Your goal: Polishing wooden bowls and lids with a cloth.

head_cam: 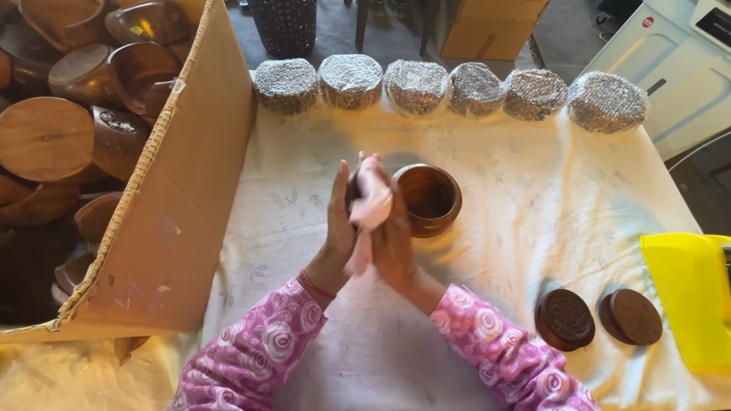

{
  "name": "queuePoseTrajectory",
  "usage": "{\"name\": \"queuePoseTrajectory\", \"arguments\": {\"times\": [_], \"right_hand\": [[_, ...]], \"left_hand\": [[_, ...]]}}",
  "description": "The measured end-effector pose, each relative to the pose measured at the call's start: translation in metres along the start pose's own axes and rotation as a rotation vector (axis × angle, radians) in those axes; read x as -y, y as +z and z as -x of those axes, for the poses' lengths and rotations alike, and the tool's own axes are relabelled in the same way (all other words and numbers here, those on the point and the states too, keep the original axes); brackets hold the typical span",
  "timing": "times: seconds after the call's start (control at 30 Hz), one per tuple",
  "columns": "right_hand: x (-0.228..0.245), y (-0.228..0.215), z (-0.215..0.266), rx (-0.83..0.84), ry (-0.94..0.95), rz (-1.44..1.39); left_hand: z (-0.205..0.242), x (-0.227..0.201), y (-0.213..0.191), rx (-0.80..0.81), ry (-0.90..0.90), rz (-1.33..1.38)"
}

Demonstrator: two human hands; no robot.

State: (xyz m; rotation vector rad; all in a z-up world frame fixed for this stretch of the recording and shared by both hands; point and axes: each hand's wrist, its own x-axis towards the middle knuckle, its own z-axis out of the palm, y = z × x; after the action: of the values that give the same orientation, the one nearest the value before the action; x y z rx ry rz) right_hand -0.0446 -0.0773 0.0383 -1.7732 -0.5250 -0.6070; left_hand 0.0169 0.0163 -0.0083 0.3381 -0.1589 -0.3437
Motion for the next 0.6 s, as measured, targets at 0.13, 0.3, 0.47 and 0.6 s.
{"name": "queuePoseTrajectory", "arguments": {"times": [0.13,0.3,0.47,0.6], "right_hand": [[0.016,0.012,0.015,0.115,0.024,-0.064],[0.006,-0.001,0.002,0.098,-0.22,0.467],[-0.013,-0.022,-0.017,-0.037,-0.194,0.538],[-0.029,-0.031,-0.021,-0.118,0.217,-0.007]], "left_hand": [[-0.025,-0.006,-0.04,-0.116,-0.01,-0.125],[0.008,-0.003,0.014,0.121,-0.017,-0.172],[0.013,0.014,0.025,0.046,-0.015,-0.163],[0.008,0.013,0.016,-0.273,0.082,-0.372]]}}
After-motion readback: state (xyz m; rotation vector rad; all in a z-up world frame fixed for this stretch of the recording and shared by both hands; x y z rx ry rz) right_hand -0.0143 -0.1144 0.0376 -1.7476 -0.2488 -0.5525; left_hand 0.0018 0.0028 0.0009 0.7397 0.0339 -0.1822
